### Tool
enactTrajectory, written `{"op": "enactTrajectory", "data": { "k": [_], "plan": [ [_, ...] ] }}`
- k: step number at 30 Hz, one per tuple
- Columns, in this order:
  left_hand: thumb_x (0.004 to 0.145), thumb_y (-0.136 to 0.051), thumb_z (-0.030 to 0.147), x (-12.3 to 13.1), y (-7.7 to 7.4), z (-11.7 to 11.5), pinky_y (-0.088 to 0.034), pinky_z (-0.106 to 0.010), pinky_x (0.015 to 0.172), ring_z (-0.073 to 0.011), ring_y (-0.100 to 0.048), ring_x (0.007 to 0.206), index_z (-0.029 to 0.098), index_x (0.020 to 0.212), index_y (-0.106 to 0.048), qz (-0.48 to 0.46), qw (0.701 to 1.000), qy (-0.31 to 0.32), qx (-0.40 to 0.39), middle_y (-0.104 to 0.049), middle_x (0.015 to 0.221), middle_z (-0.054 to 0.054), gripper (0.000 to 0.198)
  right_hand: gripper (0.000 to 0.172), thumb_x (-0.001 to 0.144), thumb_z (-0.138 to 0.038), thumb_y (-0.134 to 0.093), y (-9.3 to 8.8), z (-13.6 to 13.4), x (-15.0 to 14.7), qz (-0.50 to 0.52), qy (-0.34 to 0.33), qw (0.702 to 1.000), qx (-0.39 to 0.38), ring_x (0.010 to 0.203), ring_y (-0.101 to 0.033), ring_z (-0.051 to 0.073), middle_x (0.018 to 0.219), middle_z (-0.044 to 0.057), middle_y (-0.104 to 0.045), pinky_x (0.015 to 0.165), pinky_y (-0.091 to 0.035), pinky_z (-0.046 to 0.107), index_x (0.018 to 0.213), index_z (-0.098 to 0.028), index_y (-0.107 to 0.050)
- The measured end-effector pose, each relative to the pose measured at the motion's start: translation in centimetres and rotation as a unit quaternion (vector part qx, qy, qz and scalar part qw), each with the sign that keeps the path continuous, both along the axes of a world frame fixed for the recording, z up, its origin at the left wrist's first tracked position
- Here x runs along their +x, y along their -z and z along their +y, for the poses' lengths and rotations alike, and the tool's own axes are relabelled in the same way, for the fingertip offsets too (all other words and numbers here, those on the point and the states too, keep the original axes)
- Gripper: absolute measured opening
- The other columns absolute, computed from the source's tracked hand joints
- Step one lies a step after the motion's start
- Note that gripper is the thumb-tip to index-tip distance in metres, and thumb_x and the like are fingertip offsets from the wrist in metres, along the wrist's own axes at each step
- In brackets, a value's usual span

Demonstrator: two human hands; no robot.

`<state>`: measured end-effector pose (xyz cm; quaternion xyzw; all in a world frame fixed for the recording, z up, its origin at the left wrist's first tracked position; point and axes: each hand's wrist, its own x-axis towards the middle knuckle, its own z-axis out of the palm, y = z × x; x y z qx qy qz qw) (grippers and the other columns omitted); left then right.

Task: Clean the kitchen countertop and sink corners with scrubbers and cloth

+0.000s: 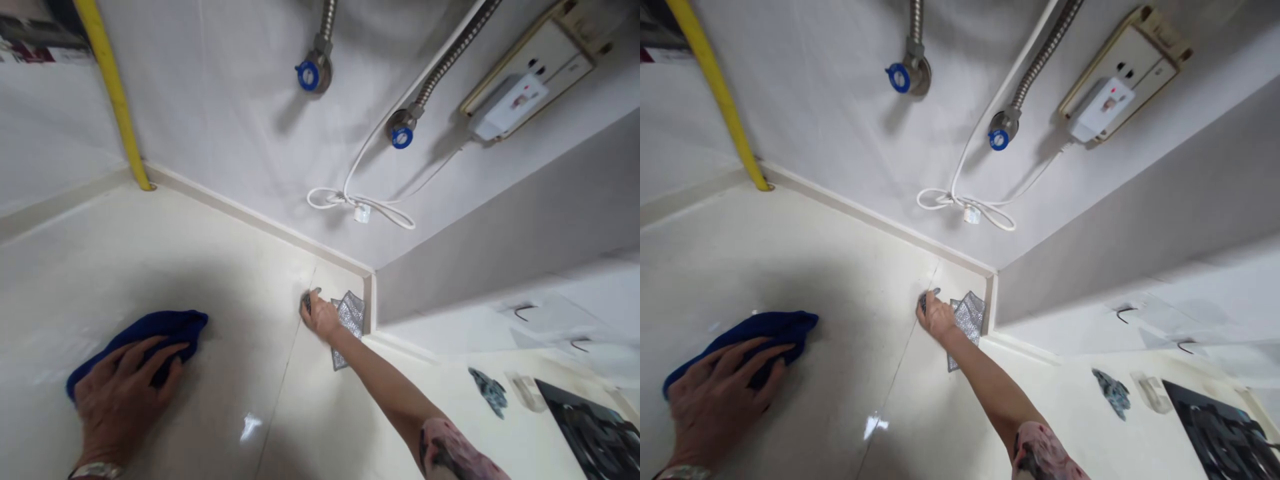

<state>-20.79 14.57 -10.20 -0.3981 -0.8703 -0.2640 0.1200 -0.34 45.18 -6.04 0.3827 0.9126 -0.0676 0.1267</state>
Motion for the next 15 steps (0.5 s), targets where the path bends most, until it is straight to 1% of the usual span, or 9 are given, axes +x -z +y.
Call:
{"op": "enactTrajectory", "data": {
  "k": [3,4,6,8,11,15],
  "plan": [
    [0.104,-0.035,0.047,0.1,-0.4,0.0,-0.044,-0.061,0.107,-0.0380,-0.056,0.121,0.023,0.106,-0.078,-0.003,1.000,0.001,-0.001,-0.066,0.127,-0.012,0.050,0.035,0.110,-0.042,-0.039,0.1,-2.1,1.4,0.000,-0.029,0.999,-0.013,0.093,-0.076,0.025,0.115,0.015,-0.076,0.080,-0.056,0.036,0.132,-0.017,-0.047],
    [0.103,-0.037,0.047,0.1,-0.4,0.0,-0.045,-0.060,0.107,-0.0374,-0.058,0.119,0.022,0.105,-0.078,0.000,1.000,0.005,0.003,-0.067,0.126,-0.012,0.048,0.035,0.109,-0.042,-0.040,0.2,-2.2,1.6,-0.001,-0.037,0.999,-0.015,0.093,-0.076,0.026,0.116,0.015,-0.075,0.079,-0.056,0.036,0.133,-0.017,-0.047],
    [0.103,-0.041,0.045,-0.1,-0.2,-0.1,-0.047,-0.057,0.104,-0.0360,-0.060,0.115,0.023,0.104,-0.079,0.008,1.000,0.009,0.012,-0.068,0.124,-0.012,0.044,0.037,0.110,-0.042,-0.039,0.1,-1.4,1.4,0.001,-0.042,0.999,-0.016,0.093,-0.076,0.026,0.116,0.015,-0.075,0.079,-0.057,0.037,0.136,-0.017,-0.045],
    [0.102,-0.045,0.043,-0.2,0.1,-0.2,-0.049,-0.054,0.099,-0.0348,-0.062,0.111,0.023,0.104,-0.078,0.021,0.999,0.017,0.019,-0.069,0.121,-0.011,0.038,0.039,0.110,-0.043,-0.036,0.0,0.6,0.2,0.003,-0.024,1.000,-0.014,0.094,-0.076,0.026,0.114,0.014,-0.076,0.080,-0.056,0.036,0.138,-0.017,-0.044],
    [0.101,-0.052,0.038,-0.5,0.7,-0.3,-0.049,-0.052,0.093,-0.0353,-0.063,0.107,0.022,0.105,-0.077,0.050,0.998,0.032,0.025,-0.069,0.118,-0.012,0.030,0.037,0.111,-0.046,-0.033,-0.1,4.5,-2.4,-0.009,0.029,1.000,-0.003,0.097,-0.076,0.026,0.110,0.013,-0.077,0.084,-0.055,0.037,0.132,-0.019,-0.047],
    [0.097,-0.063,0.034,-0.8,1.1,-0.5,-0.050,-0.049,0.088,-0.0331,-0.064,0.101,0.026,0.106,-0.076,0.076,0.994,0.064,0.037,-0.069,0.118,-0.009,0.019,0.039,0.110,-0.048,-0.033,-0.3,8.9,-5.7,-0.021,0.071,0.997,0.026,0.104,-0.075,0.029,0.112,0.016,-0.076,0.090,-0.054,0.040,0.129,-0.018,-0.049]
  ]
}}
